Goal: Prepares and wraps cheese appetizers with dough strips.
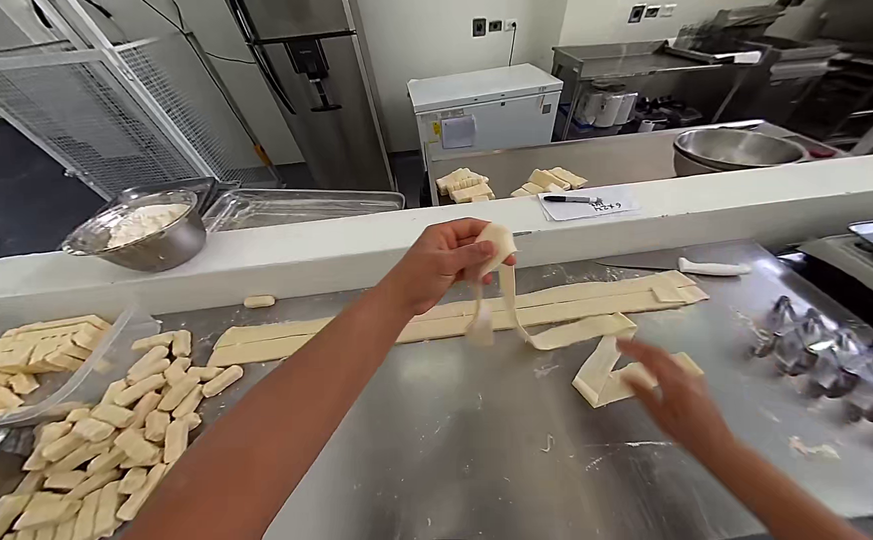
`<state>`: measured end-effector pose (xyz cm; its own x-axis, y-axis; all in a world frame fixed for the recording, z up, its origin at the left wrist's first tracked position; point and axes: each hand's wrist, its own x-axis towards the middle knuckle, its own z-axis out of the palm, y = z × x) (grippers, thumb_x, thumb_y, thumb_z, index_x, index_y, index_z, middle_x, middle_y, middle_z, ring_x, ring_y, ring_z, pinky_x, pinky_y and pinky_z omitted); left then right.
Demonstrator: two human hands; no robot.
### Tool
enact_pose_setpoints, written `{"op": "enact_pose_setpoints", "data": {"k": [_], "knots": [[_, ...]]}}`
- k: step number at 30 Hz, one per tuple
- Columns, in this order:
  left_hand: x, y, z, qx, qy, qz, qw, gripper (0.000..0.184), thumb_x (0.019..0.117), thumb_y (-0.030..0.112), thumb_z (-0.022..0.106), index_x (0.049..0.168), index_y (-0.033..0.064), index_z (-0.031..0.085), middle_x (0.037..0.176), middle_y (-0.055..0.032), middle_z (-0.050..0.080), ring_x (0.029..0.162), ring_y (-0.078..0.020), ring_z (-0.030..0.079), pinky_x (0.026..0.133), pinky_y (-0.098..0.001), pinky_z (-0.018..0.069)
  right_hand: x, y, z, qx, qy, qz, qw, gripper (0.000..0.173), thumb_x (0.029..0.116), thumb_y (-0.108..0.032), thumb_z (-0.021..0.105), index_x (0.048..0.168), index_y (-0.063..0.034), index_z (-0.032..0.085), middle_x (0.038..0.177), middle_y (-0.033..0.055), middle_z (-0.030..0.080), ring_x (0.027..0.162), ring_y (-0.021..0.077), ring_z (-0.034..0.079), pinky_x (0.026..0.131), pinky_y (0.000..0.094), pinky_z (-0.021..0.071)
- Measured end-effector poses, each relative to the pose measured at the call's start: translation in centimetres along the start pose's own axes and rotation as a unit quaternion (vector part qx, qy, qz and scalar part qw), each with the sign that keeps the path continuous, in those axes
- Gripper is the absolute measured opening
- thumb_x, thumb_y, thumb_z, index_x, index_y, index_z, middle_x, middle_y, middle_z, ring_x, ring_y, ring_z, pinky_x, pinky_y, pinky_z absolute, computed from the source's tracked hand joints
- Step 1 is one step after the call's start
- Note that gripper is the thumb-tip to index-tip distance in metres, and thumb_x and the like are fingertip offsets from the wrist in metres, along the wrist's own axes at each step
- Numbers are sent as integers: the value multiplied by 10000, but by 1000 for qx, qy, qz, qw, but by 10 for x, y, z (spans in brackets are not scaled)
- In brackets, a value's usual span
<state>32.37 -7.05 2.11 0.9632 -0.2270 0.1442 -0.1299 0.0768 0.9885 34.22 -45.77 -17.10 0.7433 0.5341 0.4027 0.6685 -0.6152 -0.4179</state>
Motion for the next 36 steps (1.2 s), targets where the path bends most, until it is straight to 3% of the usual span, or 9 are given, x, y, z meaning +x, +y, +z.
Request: {"op": "enact_pose_setpoints", "data": {"k": [3,9,16,20,24,28,30,33,36], "knots": [[5,6,-4,27,-29,-20,999,204,1038,0,486,1221,-5,576,991,-60,730,804,-100,705,738,-247,595,-105,-20,45,-60,-89,-32,994,1070,914,-837,332,1477,61,480,1522,288,473,1422,470,448,1122,731,317],[-19,43,-31,72,-74,-9,995,249,1034,-13,501,1276,-42,549,1011,-83,714,797,-98,689,714,-242,585,-84,-151,131,-61,-149,17,987,1372,704,-983,450,1536,104,351,1563,409,302,1450,593,304,1125,790,220],[-92,81,-79,86,-105,7,991,226,1026,-38,502,1241,-67,566,976,-100,701,775,-98,684,678,-238,588,42,-368,315,45,-133,-32,990,1289,724,-962,447,1556,21,392,1573,385,312,1478,555,285,1178,714,227],[-128,90,-104,88,-99,24,991,215,1023,-44,503,1223,-73,576,944,-98,705,750,-87,676,652,-219,574,103,-460,381,148,-210,-31,966,991,972,-737,361,1581,43,313,1622,341,252,1540,479,192,1253,611,125],[-160,100,-125,95,-82,35,991,213,1016,-45,516,1215,-71,587,944,-96,708,766,-97,690,667,-232,588,129,-469,356,366,-124,93,918,616,1107,-288,368,1543,140,287,1608,316,313,1521,398,309,1254,503,255],[-171,98,-143,90,-75,48,992,197,1016,-46,511,1192,-67,596,921,-89,710,743,-91,684,661,-227,586,109,-420,363,72,-79,80,991,818,1025,-532,459,1463,158,436,1548,392,351,1480,546,293,1181,737,172],[-166,96,-142,81,-70,42,993,200,1017,-44,513,1197,-71,597,927,-96,710,746,-93,682,669,-230,584,90,-449,378,73,-144,4,987,889,1018,-613,395,1506,131,393,1572,352,349,1495,491,310,1213,647,223],[-161,92,-134,97,-80,31,992,189,1022,-33,513,1182,-77,605,896,-94,703,707,-81,665,630,-222,570,80,-490,351,328,-237,-8,914,673,1084,-315,414,1565,123,246,1653,323,176,1554,417,206,1268,485,214],[-163,92,-141,196,-73,2,978,148,1032,30,549,1072,-62,658,793,-57,672,603,-35,609,535,-178,517,74,-458,264,406,-51,-41,912,234,1010,-122,593,1076,39,749,1099,178,747,966,208,747,839,323,615]]}}
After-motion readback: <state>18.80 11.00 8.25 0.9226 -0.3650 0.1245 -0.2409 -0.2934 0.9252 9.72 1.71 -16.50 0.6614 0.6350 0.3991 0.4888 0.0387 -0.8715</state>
